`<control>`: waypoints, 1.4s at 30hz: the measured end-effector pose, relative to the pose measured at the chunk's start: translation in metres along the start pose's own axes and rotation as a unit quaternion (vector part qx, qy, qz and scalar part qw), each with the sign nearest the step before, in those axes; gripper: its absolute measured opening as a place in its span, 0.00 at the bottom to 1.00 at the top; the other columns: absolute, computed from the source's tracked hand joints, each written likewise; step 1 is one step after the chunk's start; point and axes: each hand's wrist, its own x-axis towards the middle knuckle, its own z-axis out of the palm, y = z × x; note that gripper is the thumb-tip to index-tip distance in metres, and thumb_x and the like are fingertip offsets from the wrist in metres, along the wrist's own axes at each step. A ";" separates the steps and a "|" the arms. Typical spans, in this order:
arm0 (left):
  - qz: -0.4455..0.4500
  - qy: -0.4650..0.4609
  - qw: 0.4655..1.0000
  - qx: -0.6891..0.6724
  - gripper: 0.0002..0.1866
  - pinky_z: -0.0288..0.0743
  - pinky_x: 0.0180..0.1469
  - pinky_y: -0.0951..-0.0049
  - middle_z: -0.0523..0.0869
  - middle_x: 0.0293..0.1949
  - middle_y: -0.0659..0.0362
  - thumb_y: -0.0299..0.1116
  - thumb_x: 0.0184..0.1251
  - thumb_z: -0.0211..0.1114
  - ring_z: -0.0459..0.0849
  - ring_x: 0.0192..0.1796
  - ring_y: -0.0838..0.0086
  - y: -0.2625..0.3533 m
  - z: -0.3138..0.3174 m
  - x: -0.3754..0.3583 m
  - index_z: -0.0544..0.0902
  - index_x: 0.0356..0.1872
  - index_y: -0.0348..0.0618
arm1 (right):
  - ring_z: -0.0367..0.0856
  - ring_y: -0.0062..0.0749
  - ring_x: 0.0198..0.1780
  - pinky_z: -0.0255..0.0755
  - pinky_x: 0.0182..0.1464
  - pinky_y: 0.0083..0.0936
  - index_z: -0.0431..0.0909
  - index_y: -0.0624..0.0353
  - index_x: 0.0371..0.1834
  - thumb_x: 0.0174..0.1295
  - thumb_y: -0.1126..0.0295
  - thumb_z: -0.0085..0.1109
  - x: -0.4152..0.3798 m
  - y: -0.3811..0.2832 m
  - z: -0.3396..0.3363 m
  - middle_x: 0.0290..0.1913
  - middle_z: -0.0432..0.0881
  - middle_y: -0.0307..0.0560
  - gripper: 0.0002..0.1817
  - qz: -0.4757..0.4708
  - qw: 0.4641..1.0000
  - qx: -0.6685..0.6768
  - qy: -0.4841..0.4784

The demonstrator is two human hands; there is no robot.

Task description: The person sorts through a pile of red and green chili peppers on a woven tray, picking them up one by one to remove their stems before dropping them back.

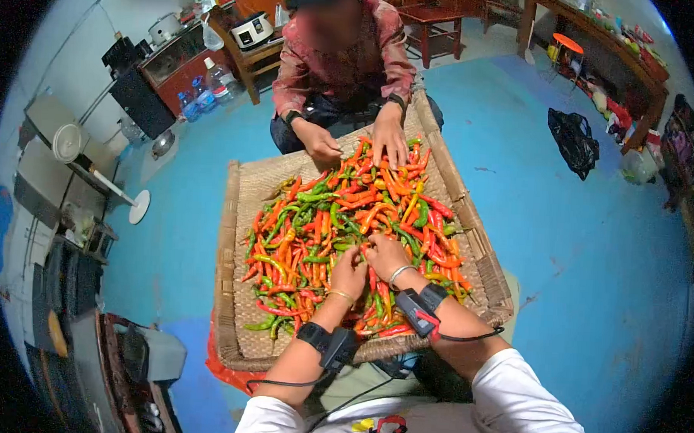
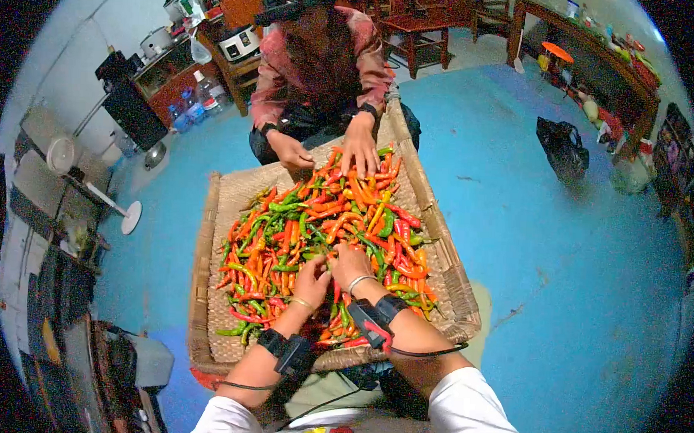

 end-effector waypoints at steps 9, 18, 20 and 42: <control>-0.074 -0.072 0.964 -0.246 0.12 0.69 0.37 0.79 0.78 0.32 0.61 0.29 0.54 0.55 0.75 0.34 0.80 0.014 -0.021 -0.002 0.73 0.40 0.36 | 0.70 0.19 0.15 0.65 0.17 0.17 0.72 0.63 0.32 0.53 0.64 0.51 0.004 0.007 0.008 0.20 0.75 0.39 0.12 0.057 0.919 0.370 -0.121; -0.072 -0.176 0.949 -0.251 0.05 0.67 0.34 0.83 0.76 0.28 0.66 0.28 0.53 0.57 0.72 0.30 0.85 0.019 -0.043 0.000 0.75 0.31 0.38 | 0.68 0.17 0.14 0.62 0.15 0.16 0.72 0.60 0.19 0.49 0.64 0.56 0.001 0.002 0.007 0.14 0.71 0.36 0.11 -0.006 0.944 0.319 -0.085; -0.068 -0.177 0.952 -0.241 0.06 0.66 0.31 0.83 0.75 0.25 0.67 0.29 0.53 0.58 0.70 0.28 0.85 0.008 -0.039 0.001 0.75 0.30 0.39 | 0.68 0.17 0.13 0.61 0.15 0.17 0.72 0.60 0.19 0.49 0.64 0.56 0.001 0.002 0.007 0.14 0.71 0.36 0.11 0.001 0.941 0.327 -0.092; -0.128 0.032 0.865 -0.484 0.07 0.71 0.32 0.78 0.79 0.29 0.55 0.32 0.62 0.47 0.77 0.28 0.74 0.018 -0.045 0.005 0.70 0.31 0.39 | 0.70 0.17 0.36 0.66 0.39 0.17 0.73 0.64 0.27 0.49 0.71 0.56 -0.003 0.010 0.031 0.48 0.73 0.45 0.07 -0.128 0.931 0.293 -0.176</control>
